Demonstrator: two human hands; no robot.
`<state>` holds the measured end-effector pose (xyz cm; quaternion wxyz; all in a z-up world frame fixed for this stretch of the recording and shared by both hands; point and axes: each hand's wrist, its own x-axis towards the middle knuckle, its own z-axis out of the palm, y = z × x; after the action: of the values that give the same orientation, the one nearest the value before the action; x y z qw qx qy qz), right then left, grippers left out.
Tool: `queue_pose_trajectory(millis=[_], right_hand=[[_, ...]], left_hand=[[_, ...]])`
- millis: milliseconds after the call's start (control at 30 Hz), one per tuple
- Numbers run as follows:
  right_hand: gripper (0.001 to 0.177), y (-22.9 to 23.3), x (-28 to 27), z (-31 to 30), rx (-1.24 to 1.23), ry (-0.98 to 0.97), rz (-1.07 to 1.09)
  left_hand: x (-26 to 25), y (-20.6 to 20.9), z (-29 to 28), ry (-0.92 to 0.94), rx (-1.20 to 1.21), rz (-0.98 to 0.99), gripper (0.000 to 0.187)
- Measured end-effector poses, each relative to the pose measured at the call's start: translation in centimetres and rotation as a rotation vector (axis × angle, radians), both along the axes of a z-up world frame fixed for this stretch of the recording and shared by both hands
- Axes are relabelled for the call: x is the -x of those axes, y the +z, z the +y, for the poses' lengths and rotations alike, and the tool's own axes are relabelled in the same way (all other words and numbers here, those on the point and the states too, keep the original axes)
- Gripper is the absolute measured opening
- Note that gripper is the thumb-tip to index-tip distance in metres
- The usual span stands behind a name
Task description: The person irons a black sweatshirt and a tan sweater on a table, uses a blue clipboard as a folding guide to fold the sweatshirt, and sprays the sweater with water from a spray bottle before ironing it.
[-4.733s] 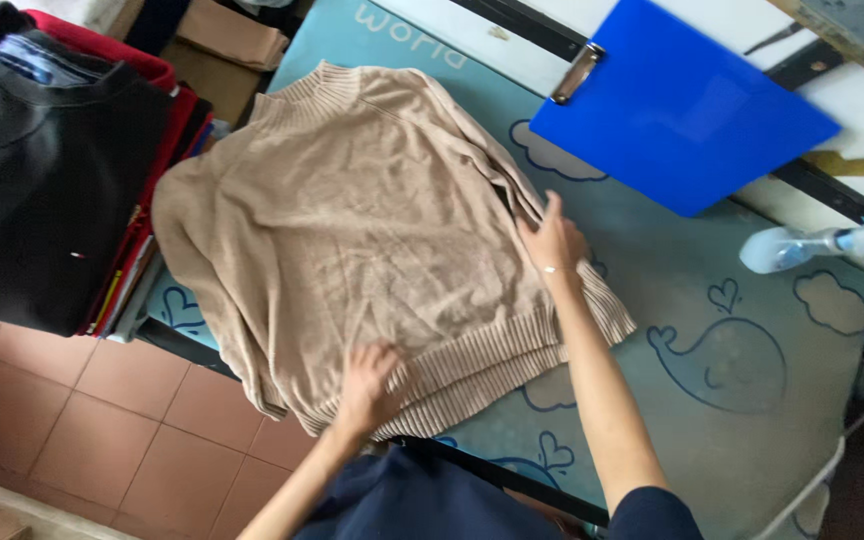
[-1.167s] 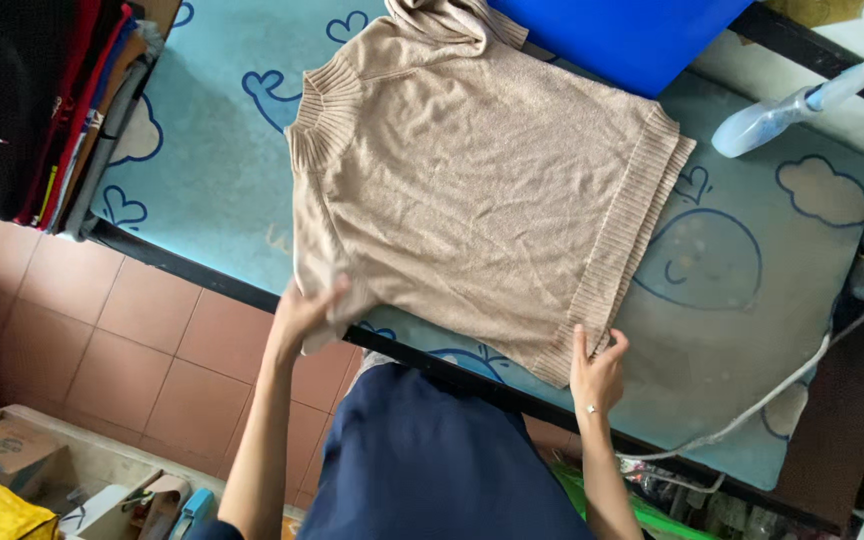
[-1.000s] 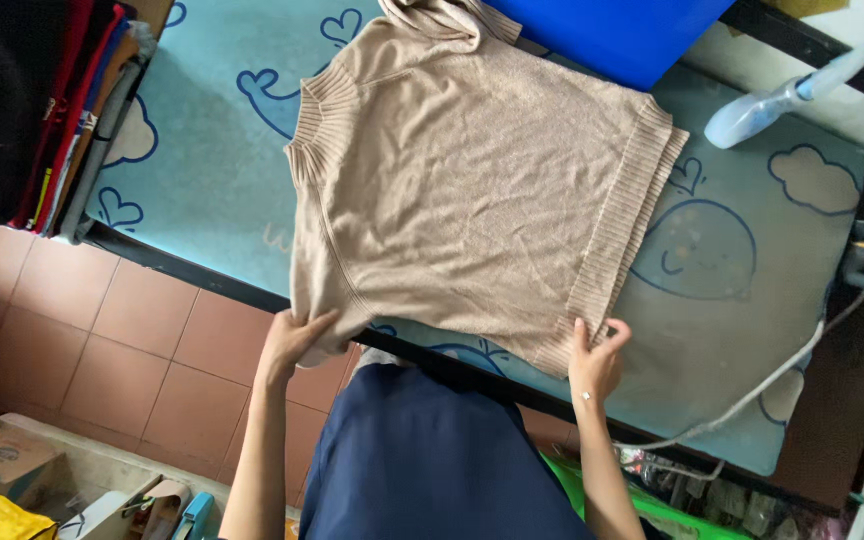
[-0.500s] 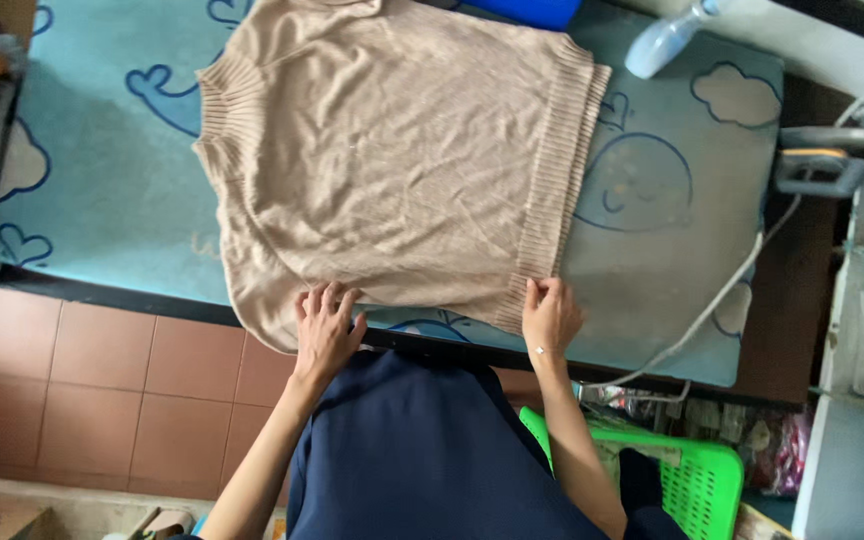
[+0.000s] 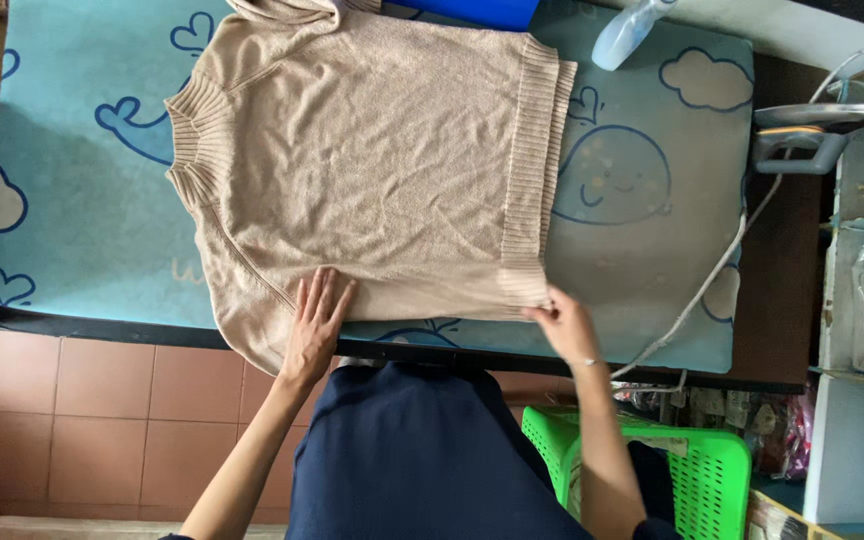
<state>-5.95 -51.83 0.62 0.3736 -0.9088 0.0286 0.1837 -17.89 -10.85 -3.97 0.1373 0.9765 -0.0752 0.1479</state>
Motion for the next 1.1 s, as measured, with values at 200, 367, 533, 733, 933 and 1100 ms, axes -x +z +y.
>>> queue_pose_trajectory(millis=[200,367,533,733,933,1100], right_hand=[[0.047,0.9,-0.5,-1.7,0.082,0.144,0.084],[0.072,2.4,-0.5,-0.1,0.273,0.114,0.248],[0.071,-4.9,-3.2,-1.6,0.337,-0.137,0.000],[0.046,-5.5,-1.9,4.2,0.496,-0.184,-0.297],[0.041,-3.7,0.6,2.1,0.535,-0.269,-0.134],[0.038,-3.0,-0.3,3.0,0.603,-0.250,-0.037]], left_hand=[[1.8,1.0,0.5,-0.087,-0.064,0.250,0.111],[2.2,-0.6,-0.1,-0.030,-0.160,0.284,0.118],[1.5,0.4,-1.2,0.076,-0.132,0.273,0.114],[1.2,0.8,-0.9,0.199,-0.152,0.390,0.108],[2.7,0.5,-1.2,0.222,-0.204,0.424,0.093],[2.5,0.3,-3.1,0.280,-0.119,0.585,0.108]])
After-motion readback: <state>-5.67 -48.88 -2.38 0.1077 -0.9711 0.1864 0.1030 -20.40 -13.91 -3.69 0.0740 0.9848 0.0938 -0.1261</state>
